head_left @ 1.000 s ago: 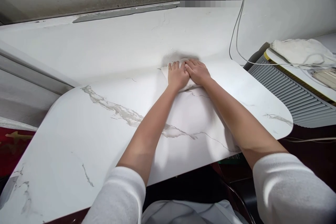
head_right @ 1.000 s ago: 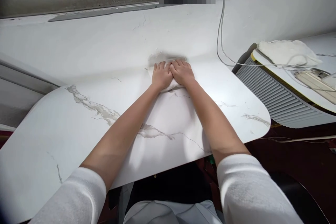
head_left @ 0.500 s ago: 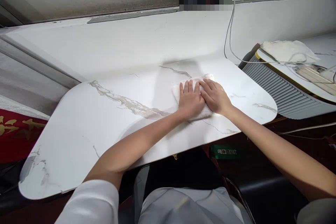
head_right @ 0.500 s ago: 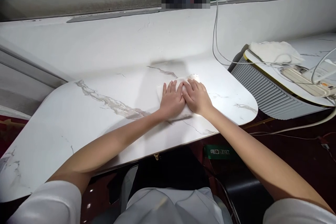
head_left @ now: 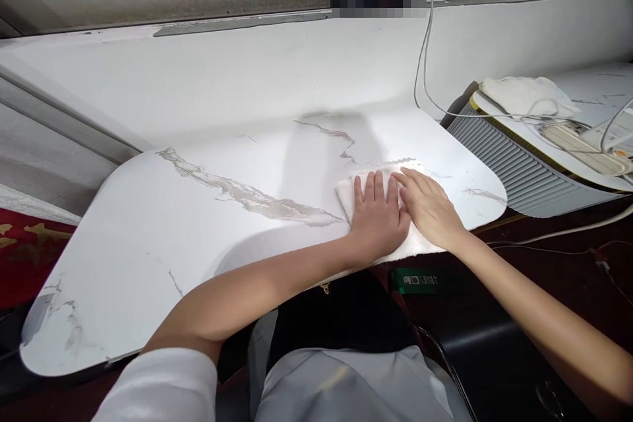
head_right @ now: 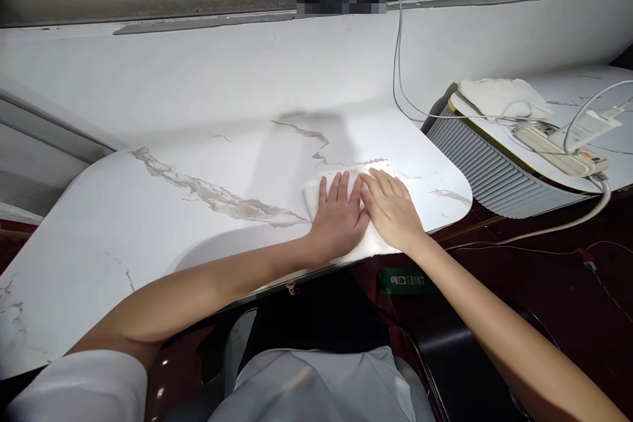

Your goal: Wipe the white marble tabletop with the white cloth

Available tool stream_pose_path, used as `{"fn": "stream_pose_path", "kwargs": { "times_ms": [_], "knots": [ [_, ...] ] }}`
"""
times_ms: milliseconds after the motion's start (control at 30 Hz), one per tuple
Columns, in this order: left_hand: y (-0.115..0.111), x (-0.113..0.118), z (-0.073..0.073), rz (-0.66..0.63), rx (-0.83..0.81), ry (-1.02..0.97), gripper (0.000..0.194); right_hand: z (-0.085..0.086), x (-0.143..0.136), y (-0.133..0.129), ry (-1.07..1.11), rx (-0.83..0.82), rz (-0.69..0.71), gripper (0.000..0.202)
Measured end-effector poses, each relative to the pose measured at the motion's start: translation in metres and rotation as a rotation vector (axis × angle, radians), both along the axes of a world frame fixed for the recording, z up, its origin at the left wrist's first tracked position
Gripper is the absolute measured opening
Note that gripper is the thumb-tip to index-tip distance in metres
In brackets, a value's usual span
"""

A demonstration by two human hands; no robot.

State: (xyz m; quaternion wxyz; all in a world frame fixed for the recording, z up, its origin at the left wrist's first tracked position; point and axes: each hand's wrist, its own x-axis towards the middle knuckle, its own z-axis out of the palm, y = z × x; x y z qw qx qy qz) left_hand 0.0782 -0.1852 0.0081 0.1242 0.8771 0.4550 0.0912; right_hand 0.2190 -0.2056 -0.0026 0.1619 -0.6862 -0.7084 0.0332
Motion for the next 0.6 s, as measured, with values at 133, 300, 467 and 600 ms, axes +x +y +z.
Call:
{"fn": "stream_pose_path", "kwargs": {
  "times_ms": [133,300,467,600],
  "knots": [
    [0.029,0.012,-0.001,-0.001,0.0,-0.006,0.061,-0.001,0.01,0.028,-0.027,0.035,-0.008,0.063],
    [0.081,0.036,-0.003,0.012,0.03,-0.016,0.06,-0.004,0.033,0.082,-0.02,0.07,-0.01,0.059],
    [0.132,0.055,-0.001,0.042,0.018,-0.008,0.059,-0.005,0.053,0.139,-0.058,0.036,-0.024,0.056],
    [0.166,0.069,0.0,0.07,0.011,0.0,0.058,-0.006,0.066,0.176,-0.06,0.036,-0.033,0.055]
  ]
}}
